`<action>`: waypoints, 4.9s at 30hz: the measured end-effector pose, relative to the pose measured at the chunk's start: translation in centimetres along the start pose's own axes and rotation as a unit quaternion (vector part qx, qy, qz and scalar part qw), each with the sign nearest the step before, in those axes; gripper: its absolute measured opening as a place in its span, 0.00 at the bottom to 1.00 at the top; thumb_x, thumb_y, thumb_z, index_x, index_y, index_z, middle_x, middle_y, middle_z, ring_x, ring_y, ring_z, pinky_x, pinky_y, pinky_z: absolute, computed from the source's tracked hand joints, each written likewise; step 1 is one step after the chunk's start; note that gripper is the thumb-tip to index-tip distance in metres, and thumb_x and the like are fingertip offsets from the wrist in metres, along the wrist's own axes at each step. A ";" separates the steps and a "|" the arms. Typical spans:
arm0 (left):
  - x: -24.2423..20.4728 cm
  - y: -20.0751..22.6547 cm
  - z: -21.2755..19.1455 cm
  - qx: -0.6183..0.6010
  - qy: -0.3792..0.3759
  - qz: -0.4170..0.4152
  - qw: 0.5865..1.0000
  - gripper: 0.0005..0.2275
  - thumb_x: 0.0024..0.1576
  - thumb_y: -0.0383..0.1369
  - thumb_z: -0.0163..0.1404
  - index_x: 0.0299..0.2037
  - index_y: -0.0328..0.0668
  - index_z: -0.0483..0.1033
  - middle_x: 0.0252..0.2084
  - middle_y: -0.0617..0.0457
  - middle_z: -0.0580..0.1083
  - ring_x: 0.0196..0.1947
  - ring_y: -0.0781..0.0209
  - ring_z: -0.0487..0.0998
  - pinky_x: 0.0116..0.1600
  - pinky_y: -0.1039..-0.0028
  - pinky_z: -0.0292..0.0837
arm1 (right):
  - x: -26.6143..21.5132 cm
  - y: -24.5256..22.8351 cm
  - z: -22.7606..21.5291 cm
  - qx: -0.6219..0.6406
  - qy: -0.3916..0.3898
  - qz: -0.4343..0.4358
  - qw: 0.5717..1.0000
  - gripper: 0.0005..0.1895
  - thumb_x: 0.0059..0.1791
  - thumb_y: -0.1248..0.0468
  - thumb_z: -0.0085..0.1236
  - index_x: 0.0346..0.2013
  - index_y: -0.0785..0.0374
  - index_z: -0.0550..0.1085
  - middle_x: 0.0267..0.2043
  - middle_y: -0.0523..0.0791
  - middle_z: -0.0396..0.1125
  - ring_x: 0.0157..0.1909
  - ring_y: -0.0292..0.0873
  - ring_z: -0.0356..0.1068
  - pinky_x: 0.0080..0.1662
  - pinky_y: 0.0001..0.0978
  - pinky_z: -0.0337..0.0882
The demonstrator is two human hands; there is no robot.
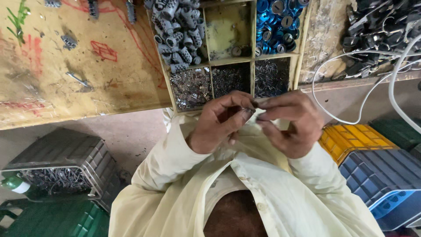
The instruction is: The person assembles keychains by hand, picking small metal rings and blue plastic caps from a compartmentalized tray, attaching them to keys, and placing the finished keychains on the table. The process is repeated continuously throughout the clip.
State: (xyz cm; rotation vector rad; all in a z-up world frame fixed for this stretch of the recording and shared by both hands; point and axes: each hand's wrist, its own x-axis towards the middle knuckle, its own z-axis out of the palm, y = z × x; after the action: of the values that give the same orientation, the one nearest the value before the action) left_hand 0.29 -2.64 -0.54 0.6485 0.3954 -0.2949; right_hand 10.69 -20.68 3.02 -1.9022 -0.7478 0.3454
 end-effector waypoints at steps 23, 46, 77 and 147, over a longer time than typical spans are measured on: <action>-1.0 1.4 -1.5 -0.081 0.030 -0.045 0.995 0.07 0.62 0.29 0.51 0.46 0.35 0.71 0.43 0.61 0.72 0.33 0.77 0.70 0.30 0.81 0.72 | 2.4 -0.1 2.2 -0.055 -0.024 -0.120 0.991 0.16 0.42 0.69 0.77 0.39 0.59 0.78 0.40 0.43 0.74 0.35 0.42 0.74 0.40 0.33 0.71; -5.3 4.5 -3.9 0.162 0.141 0.109 0.971 0.05 0.64 0.26 0.51 0.48 0.36 0.71 0.29 0.57 0.70 0.20 0.76 0.68 0.26 0.83 0.63 | 10.7 -0.8 6.2 -0.317 -0.049 -0.166 0.932 0.15 0.53 0.66 0.70 0.52 0.54 0.76 0.49 0.43 0.70 0.47 0.45 0.72 0.46 0.36 0.74; -2.8 4.0 -2.3 0.085 0.010 0.068 0.994 0.06 0.63 0.22 0.53 0.45 0.39 0.69 0.45 0.57 0.70 0.38 0.77 0.66 0.44 0.83 0.64 | 0.8 -0.6 2.9 0.003 -0.091 0.029 0.995 0.17 0.45 0.78 0.66 0.46 0.65 0.76 0.50 0.53 0.74 0.52 0.50 0.78 0.50 0.32 0.77; -2.6 5.2 0.2 0.509 0.101 0.239 0.821 0.16 0.54 0.23 0.63 0.52 0.43 0.80 0.51 0.48 0.75 0.52 0.56 0.81 0.56 0.71 0.80 | 2.1 -1.0 0.1 0.005 -0.111 0.147 0.983 0.09 0.45 0.73 0.72 0.38 0.64 0.80 0.36 0.46 0.75 0.34 0.39 0.72 0.37 0.26 0.70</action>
State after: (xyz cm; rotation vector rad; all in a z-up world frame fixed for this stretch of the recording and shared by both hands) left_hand 0.09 1.59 3.46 1.8177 0.2351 0.0819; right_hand 11.91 -18.93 4.09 -1.9872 -0.6072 0.7549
